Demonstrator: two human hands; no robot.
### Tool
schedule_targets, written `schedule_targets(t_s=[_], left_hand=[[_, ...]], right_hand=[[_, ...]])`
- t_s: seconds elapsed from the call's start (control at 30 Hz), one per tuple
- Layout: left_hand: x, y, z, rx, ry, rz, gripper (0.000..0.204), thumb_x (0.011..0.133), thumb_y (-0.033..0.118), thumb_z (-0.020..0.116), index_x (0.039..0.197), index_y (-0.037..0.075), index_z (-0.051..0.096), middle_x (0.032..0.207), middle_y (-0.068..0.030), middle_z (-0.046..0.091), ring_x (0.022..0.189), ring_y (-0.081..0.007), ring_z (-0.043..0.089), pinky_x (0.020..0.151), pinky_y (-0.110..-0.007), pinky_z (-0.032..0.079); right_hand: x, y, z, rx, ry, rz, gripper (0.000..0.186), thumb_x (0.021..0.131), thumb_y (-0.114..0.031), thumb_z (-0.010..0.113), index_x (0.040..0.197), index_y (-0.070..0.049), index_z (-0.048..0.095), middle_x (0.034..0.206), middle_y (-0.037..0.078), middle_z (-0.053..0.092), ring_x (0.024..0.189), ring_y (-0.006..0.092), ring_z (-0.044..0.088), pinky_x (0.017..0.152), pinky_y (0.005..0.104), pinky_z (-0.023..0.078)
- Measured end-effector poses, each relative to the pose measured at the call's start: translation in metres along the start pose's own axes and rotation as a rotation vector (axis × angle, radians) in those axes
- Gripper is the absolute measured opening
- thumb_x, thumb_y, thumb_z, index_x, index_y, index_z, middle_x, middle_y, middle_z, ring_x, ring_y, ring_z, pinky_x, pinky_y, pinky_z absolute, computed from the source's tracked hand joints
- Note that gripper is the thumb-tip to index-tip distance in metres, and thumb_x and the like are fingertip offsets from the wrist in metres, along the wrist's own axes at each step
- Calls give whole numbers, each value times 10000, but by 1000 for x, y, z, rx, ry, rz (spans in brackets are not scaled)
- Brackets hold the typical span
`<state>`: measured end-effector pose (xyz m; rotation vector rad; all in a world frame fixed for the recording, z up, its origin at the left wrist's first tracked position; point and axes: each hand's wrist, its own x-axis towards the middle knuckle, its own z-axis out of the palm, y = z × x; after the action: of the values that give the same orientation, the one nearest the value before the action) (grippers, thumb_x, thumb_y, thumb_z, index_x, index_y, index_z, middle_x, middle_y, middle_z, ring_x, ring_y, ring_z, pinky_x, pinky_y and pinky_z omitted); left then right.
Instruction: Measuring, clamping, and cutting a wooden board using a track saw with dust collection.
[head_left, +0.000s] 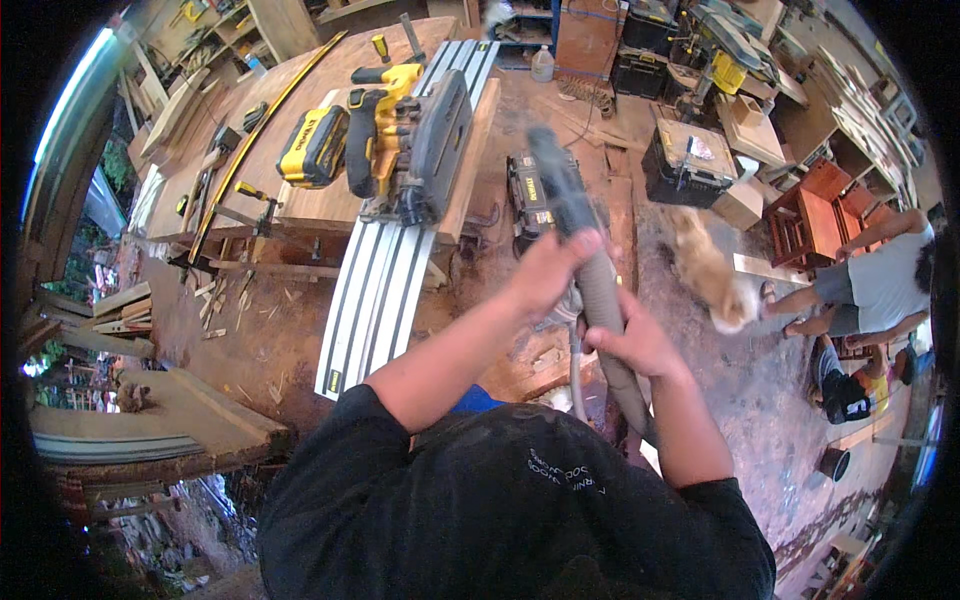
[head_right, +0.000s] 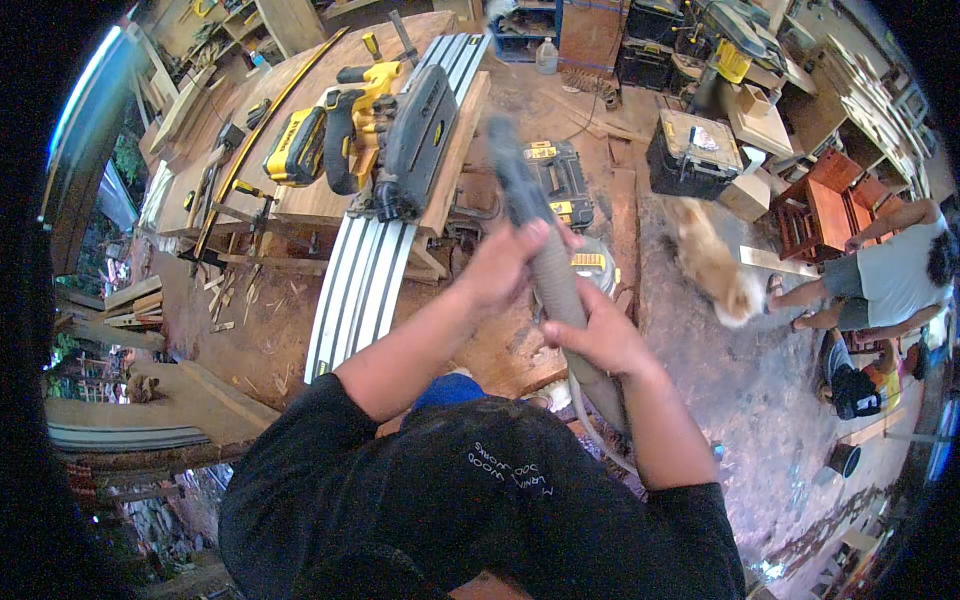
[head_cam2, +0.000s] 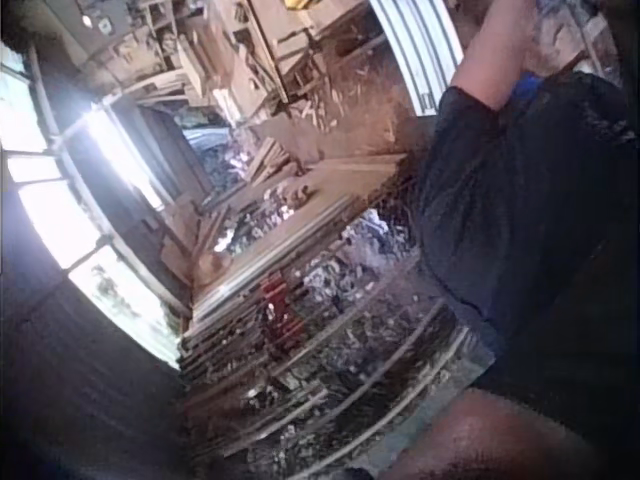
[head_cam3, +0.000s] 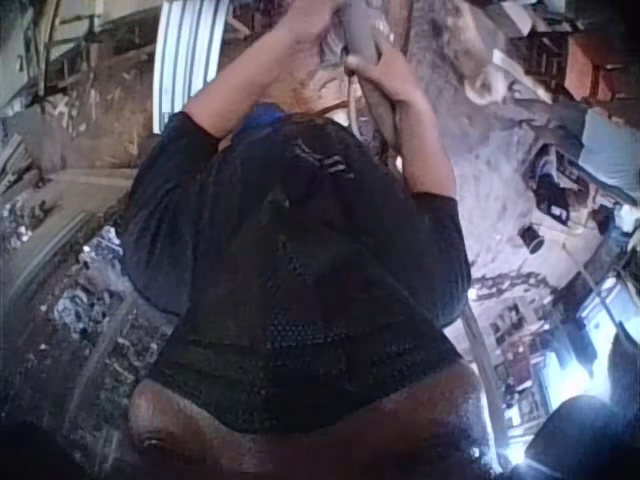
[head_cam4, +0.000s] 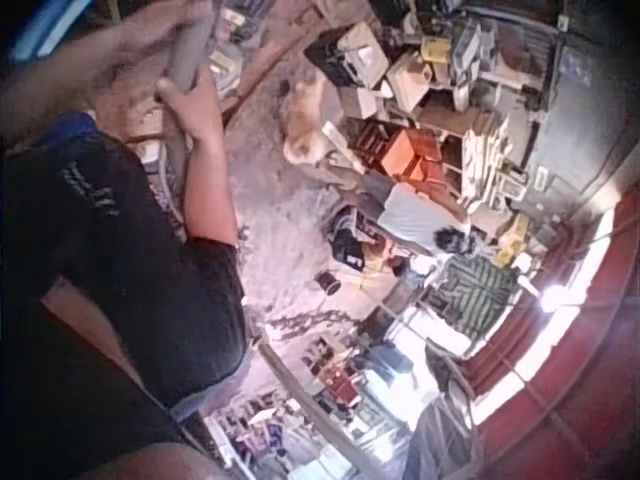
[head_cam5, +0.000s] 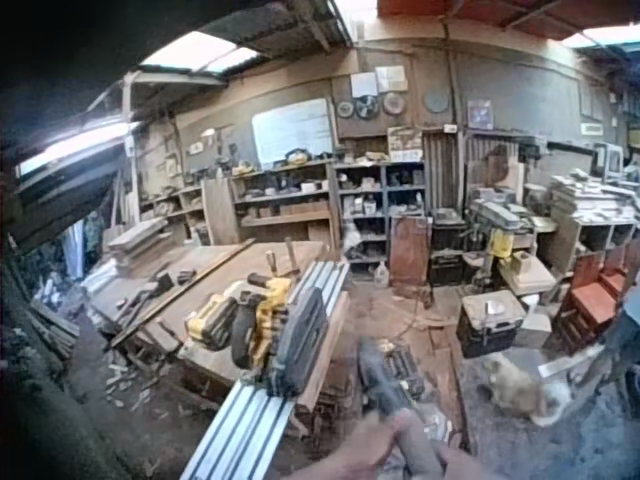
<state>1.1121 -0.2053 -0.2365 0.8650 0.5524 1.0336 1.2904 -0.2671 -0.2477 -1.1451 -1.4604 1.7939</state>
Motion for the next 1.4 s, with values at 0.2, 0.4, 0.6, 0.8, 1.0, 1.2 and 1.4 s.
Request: schedule_targets(t_s=[0.2, 0.4, 0.6, 0.8, 1.0, 1.2, 1.4], left_hand=[[-51, 7, -60, 530, -137, -323, 550, 954, 389, 520, 1332, 5, 408, 1222, -111, 546, 1128, -180, 503, 993, -344, 394], [-109, 83, -145, 667, -341, -334, 604, 908, 252, 592, 1387, -28, 353, 1301, -174, 520, 1211, -270, 503, 1032, -392, 387], [-144, 129, -170, 791, 125, -101, 499, 904, 293, 583, 1269, -29, 474, 1204, -169, 577, 1130, -269, 556, 989, -391, 420], [-182, 145, -164, 790, 417, 45, 491, 940, 326, 548, 1276, -23, 465, 1195, -170, 574, 1111, -265, 566, 962, -384, 440], [-208, 173, -175, 843, 532, 143, 395, 949, 240, 529, 1230, -35, 504, 1163, -160, 592, 1089, -247, 576, 940, -367, 456], [-203, 219, -213, 1057, 463, 247, 334, 943, 190, 530, 1195, -28, 542, 1164, -120, 600, 1075, -198, 574, 943, -318, 434], [-185, 247, -244, 1080, 247, 336, 313, 914, 137, 579, 1179, -27, 557, 1153, -101, 603, 1083, -168, 553, 953, -297, 420]], right_hand=[[30, -26, 49, 63, 142, -47, 646, 851, -238, 686, 1365, -2, 374, 1109, 108, 566, 844, 130, 587, 670, 282, 504], [40, -18, 95, -154, 165, 1, 662, 834, -295, 683, 1339, 13, 386, 1195, 177, 551, 995, 223, 581, 884, 354, 473], [64, 10, 98, -204, -25, -269, 713, 826, -360, 659, 1330, 40, 353, 1217, 259, 524, 1101, 333, 558, 958, 395, 422], [87, 23, 107, -138, -246, -232, 639, 835, -337, 633, 1302, 16, 377, 1120, 266, 568, 1039, 344, 587, 908, 404, 449], [103, 10, 135, -243, -140, -263, 607, 878, -407, 598, 1294, -17, 391, 1102, 254, 589, 1033, 333, 605, 867, 445, 467], [119, -5, 175, -378, -92, -169, 634, 871, -394, 615, 1320, -9, 385, 1218, 272, 520, 1145, 387, 526, 967, 426, 411], [101, 15, 216, -573, 349, -180, 548, 859, -274, 627, 1290, -15, 408, 1132, 260, 566, 1058, 406, 565, 894, 428, 447]])
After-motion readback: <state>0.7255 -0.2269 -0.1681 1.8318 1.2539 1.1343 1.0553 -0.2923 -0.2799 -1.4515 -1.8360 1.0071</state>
